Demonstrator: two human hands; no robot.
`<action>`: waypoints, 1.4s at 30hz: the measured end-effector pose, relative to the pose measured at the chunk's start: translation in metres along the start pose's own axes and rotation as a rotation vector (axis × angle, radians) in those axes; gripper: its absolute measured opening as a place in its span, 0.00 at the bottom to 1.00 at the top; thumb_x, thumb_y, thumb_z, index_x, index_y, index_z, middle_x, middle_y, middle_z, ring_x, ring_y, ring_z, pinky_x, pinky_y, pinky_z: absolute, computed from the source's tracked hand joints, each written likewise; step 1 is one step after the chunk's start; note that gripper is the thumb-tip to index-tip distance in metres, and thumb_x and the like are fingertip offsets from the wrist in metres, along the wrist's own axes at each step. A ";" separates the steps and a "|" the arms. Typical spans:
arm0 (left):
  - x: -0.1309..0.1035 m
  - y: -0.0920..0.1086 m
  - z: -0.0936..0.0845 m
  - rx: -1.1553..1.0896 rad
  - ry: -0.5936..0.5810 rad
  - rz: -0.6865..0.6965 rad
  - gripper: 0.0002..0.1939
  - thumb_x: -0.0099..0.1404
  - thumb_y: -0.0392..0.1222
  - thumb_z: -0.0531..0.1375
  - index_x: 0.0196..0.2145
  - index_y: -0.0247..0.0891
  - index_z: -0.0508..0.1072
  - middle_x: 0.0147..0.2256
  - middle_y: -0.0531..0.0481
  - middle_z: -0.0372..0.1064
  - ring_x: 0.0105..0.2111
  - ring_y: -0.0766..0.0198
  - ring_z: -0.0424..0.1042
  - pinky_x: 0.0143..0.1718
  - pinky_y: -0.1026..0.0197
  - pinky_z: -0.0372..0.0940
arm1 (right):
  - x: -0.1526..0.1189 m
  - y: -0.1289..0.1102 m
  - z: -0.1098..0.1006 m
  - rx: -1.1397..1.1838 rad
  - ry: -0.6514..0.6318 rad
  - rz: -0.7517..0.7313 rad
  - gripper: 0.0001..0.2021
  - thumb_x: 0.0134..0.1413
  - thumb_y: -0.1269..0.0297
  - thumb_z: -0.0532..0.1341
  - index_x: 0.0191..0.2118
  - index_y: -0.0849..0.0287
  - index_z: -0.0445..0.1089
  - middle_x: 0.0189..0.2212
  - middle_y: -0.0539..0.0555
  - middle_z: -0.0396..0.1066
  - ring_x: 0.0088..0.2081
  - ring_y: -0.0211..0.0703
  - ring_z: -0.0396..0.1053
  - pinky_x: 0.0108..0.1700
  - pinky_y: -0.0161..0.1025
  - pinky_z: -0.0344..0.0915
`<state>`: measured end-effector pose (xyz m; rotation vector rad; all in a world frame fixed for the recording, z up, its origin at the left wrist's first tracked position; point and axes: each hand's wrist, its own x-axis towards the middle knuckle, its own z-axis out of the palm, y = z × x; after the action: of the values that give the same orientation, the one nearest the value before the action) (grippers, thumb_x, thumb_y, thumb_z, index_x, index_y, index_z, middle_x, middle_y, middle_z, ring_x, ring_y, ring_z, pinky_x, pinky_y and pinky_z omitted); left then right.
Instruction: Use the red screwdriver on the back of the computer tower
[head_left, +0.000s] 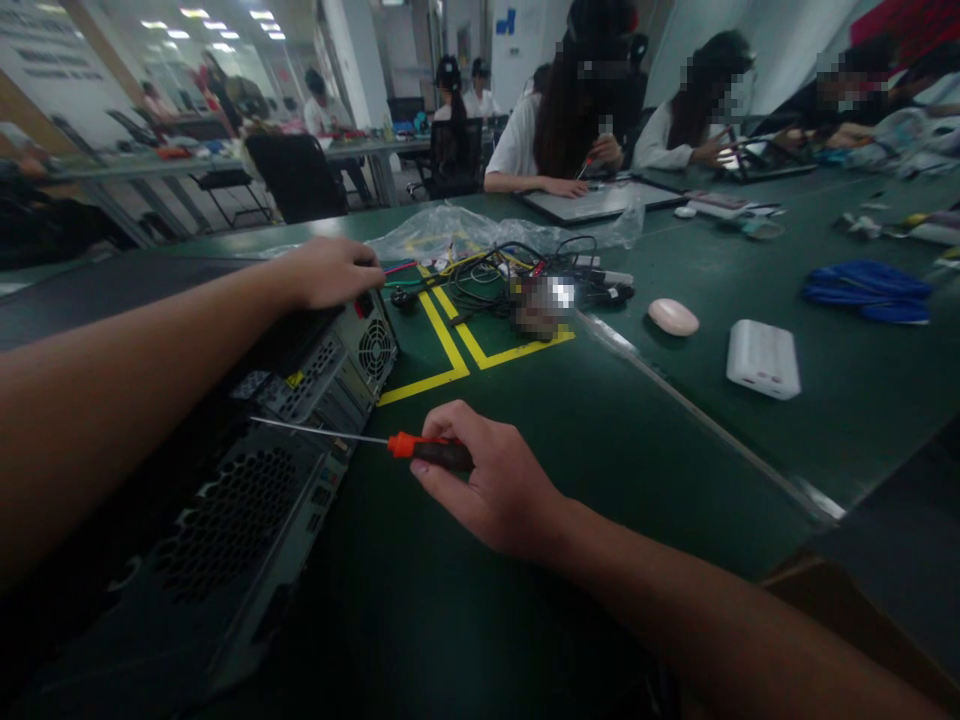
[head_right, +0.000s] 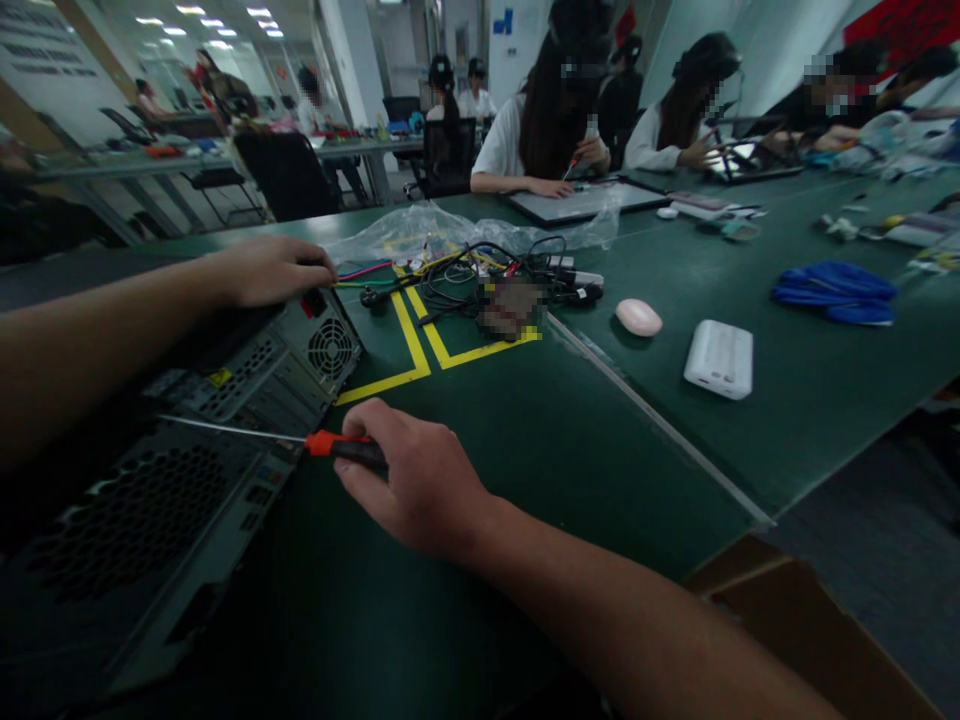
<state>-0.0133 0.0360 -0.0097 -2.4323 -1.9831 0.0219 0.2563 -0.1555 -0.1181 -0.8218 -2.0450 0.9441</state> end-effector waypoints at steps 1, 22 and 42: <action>0.001 -0.001 0.001 0.012 0.002 0.007 0.36 0.73 0.61 0.49 0.58 0.36 0.85 0.54 0.32 0.84 0.53 0.38 0.79 0.58 0.44 0.70 | 0.000 0.000 0.000 0.002 0.001 -0.002 0.07 0.70 0.61 0.65 0.46 0.51 0.66 0.35 0.46 0.71 0.32 0.40 0.63 0.39 0.41 0.58; 0.000 0.004 -0.001 -0.016 0.011 -0.023 0.34 0.71 0.59 0.53 0.60 0.38 0.87 0.52 0.34 0.85 0.52 0.36 0.81 0.59 0.41 0.72 | 0.000 -0.002 0.000 -0.002 -0.011 0.010 0.07 0.70 0.60 0.65 0.46 0.51 0.66 0.33 0.46 0.70 0.32 0.40 0.64 0.39 0.40 0.58; -0.003 0.005 -0.003 -0.040 0.005 -0.022 0.31 0.70 0.60 0.55 0.57 0.42 0.86 0.49 0.38 0.85 0.52 0.38 0.79 0.56 0.44 0.70 | 0.001 -0.003 -0.001 -0.009 -0.012 -0.001 0.06 0.71 0.58 0.65 0.46 0.52 0.68 0.36 0.48 0.73 0.34 0.41 0.66 0.40 0.41 0.58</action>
<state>-0.0093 0.0321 -0.0070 -2.4316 -2.0280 -0.0243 0.2558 -0.1555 -0.1151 -0.8216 -2.0614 0.9414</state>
